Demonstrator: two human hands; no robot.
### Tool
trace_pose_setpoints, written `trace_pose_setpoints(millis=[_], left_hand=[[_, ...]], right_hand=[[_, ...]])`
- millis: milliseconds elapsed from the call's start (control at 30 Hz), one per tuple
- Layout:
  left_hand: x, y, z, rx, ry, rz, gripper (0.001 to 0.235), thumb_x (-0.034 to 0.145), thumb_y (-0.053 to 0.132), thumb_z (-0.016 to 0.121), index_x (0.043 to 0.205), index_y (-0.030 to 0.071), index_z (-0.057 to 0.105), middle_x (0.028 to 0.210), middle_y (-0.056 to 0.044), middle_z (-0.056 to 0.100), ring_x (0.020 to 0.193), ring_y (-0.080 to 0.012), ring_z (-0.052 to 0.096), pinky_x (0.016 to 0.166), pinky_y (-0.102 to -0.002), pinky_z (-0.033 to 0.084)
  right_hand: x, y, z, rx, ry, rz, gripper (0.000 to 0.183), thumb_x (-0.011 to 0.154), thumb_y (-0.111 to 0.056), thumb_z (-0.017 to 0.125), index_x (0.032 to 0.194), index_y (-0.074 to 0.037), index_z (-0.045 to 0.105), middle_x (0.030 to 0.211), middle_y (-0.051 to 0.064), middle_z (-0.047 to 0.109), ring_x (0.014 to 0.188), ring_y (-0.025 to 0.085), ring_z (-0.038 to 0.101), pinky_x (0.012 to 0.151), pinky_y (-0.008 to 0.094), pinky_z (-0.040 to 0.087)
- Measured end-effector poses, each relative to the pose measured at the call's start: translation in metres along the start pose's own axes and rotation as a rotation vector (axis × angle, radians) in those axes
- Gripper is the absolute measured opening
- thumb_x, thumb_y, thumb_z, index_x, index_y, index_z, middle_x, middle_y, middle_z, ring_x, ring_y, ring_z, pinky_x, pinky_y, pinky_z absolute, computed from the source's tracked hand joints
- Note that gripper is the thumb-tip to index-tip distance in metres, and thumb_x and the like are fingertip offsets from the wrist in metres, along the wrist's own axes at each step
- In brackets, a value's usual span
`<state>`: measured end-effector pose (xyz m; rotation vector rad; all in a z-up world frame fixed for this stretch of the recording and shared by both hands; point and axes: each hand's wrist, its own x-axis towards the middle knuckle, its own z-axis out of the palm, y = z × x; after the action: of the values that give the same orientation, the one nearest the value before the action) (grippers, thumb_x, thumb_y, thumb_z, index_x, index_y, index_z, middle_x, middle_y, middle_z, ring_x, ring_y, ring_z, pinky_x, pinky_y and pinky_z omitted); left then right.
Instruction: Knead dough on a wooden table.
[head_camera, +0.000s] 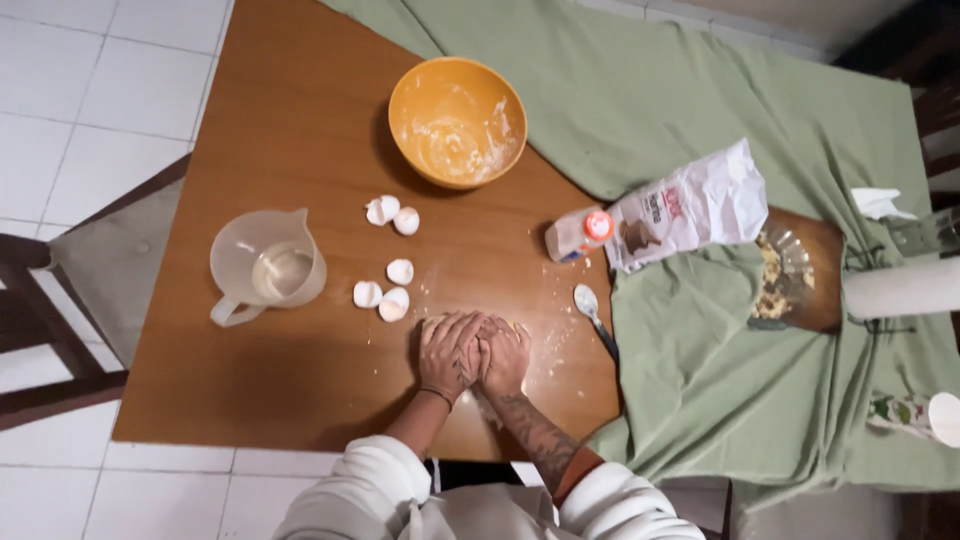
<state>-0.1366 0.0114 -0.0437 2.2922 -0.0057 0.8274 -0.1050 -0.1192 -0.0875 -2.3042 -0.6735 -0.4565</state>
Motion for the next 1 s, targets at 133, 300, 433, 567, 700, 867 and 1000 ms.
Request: trace_pose_setpoints(millis=[133,300,433,567,700,867,1000], left_hand=[[0.019,-0.023,0.029,0.104,0.010,-0.006,0.035,0.094,0.022,0.056,0.123,0.010,0.072,0.115,-0.008,0.074,0.113,-0.0296,0.067,0.104,-0.049,0.045],[0.064,-0.045,0.055,0.100,-0.033,-0.157,0.027,0.094,0.025,0.060,0.116,0.015,0.073,0.109,-0.007,0.075,0.112,-0.0281,0.068,0.103,-0.048,0.047],[0.088,-0.057,0.069,0.164,-0.105,-0.170,0.033,0.095,0.020,0.055,0.123,0.014,0.072,0.113,-0.008,0.075,0.121,-0.0314,0.064,0.109,-0.054,0.042],[0.125,-0.073,0.092,0.206,-0.275,-0.332,0.035,0.100,0.025,0.051,0.123,0.008,0.071,0.122,-0.010,0.073,0.129,-0.0332,0.058,0.113,-0.055,0.038],[0.155,-0.090,0.112,0.283,-0.246,-0.362,0.042,0.101,0.030,0.048,0.130,0.005,0.066,0.133,-0.013,0.068,0.134,-0.0358,0.053,0.114,-0.053,0.036],[0.139,-0.086,0.111,0.260,-0.253,-0.344,0.054,0.099,0.034,0.046,0.144,0.005,0.056,0.147,-0.015,0.058,0.143,-0.0349,0.046,0.115,-0.054,0.035],[0.115,-0.074,0.089,0.232,-0.195,-0.288,0.049,0.104,0.033,0.044,0.138,0.003,0.062,0.143,-0.018,0.062,0.140,-0.0401,0.048,0.112,-0.053,0.037]], right_hand=[[0.038,0.015,0.014,-0.016,-0.028,0.014,0.025,0.101,-0.020,0.054,0.117,-0.008,0.068,0.119,0.014,0.071,0.119,0.035,0.063,0.108,0.052,0.041],[0.090,0.024,0.027,-0.005,-0.055,0.126,0.022,0.100,-0.019,0.058,0.116,-0.009,0.069,0.117,0.014,0.073,0.113,0.036,0.068,0.102,0.049,0.047],[0.124,0.026,0.030,-0.079,-0.115,0.238,0.029,0.098,-0.021,0.060,0.122,-0.007,0.067,0.127,0.019,0.068,0.115,0.041,0.065,0.103,0.051,0.047],[0.167,0.056,0.056,-0.167,-0.255,0.463,0.038,0.099,-0.030,0.061,0.131,-0.011,0.064,0.141,0.019,0.061,0.128,0.043,0.055,0.110,0.050,0.042],[0.186,0.090,0.081,-0.211,-0.301,0.444,0.053,0.099,-0.036,0.058,0.145,-0.011,0.051,0.154,0.017,0.047,0.144,0.042,0.038,0.116,0.055,0.030],[0.174,0.098,0.081,-0.199,-0.420,0.416,0.067,0.101,-0.043,0.045,0.159,-0.013,0.035,0.166,0.016,0.028,0.152,0.040,0.021,0.117,0.061,0.018],[0.150,0.084,0.053,-0.146,-0.515,0.374,0.061,0.104,-0.048,0.039,0.152,-0.011,0.043,0.156,0.022,0.039,0.145,0.042,0.032,0.114,0.060,0.025]])
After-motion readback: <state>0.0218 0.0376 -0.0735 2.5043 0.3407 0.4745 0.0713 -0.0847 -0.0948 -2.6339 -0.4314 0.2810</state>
